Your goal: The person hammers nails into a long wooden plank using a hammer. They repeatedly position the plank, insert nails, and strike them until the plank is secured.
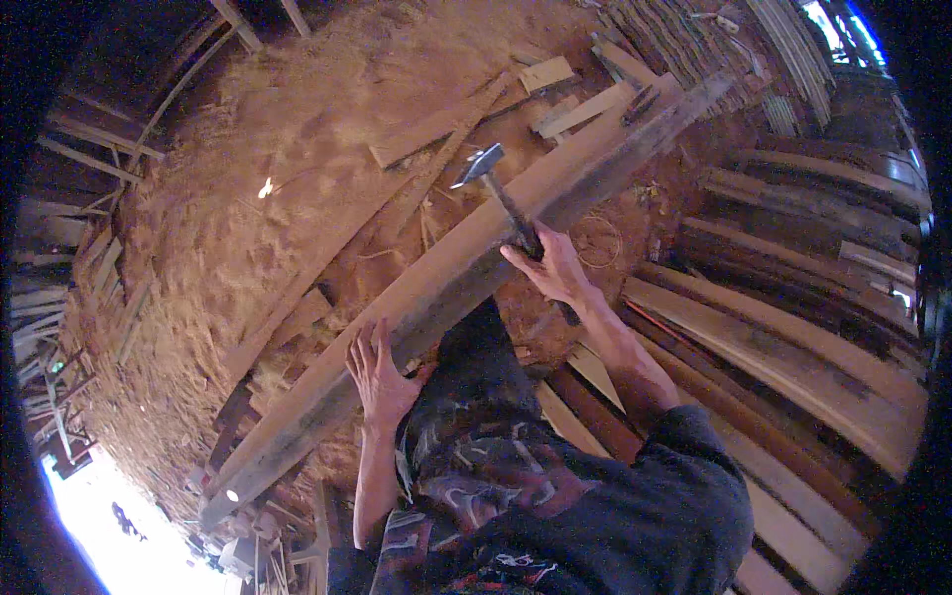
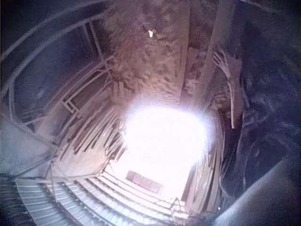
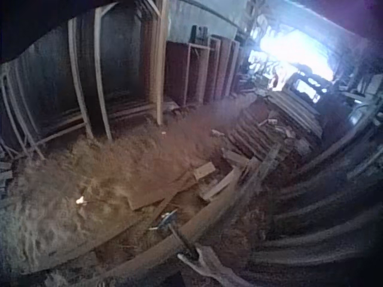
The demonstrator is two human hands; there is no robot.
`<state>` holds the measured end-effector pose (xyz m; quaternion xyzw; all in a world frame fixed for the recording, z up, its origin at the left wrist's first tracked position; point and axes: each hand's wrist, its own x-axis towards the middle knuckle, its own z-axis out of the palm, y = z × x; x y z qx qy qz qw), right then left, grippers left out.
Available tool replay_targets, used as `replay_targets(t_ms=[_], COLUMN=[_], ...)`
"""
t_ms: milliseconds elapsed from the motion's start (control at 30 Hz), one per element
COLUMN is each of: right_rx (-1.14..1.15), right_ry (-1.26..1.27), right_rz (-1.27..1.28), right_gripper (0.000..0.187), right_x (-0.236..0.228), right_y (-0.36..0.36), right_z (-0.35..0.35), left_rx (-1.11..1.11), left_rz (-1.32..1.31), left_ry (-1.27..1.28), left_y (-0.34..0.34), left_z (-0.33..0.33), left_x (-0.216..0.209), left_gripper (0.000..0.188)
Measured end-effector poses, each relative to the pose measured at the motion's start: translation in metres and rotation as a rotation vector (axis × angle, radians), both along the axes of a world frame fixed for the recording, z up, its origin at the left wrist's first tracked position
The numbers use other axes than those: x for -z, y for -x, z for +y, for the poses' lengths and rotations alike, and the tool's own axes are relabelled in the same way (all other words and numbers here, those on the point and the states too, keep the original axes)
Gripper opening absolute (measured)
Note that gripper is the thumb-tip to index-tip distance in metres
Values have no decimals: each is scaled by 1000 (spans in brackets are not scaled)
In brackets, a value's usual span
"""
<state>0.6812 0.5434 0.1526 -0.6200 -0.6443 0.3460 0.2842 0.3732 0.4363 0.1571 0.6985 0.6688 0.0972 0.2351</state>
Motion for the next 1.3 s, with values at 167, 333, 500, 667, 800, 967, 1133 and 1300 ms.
replay_targets(t_ms=[167,333,500,667,800,967,1133,1300], right_rx=[68,153,236,562,871,785,701,603], right_ry=[2,62,103,413,552,700,683,587], right_rz=[-221,-503,-577,-347,-603,-898,-904,-824], right_gripper=[35,43,51,60,58,57,57,56], right_x=[21,33,58,101,176,258,230,178], right_y=[-102,-172,-265,-332,-346,-395,-363,-348], right_z=[56,109,244,347,365,353,338,331], left_rx=[46,-20,-52,-69,-82,-103,-107,-54], left_rz=[96,184,226,200,241,220,268,274], left_ry=[84,260,56,47,70,74,105,26], left_y=[-70,-110,-108,-106,-96,-99,-102,-99], left_z=[39,58,51,53,47,45,51,50], left_x=[18,27,52,49,49,47,38,45], left_gripper=[103,100,90,81,80,81,78,76])
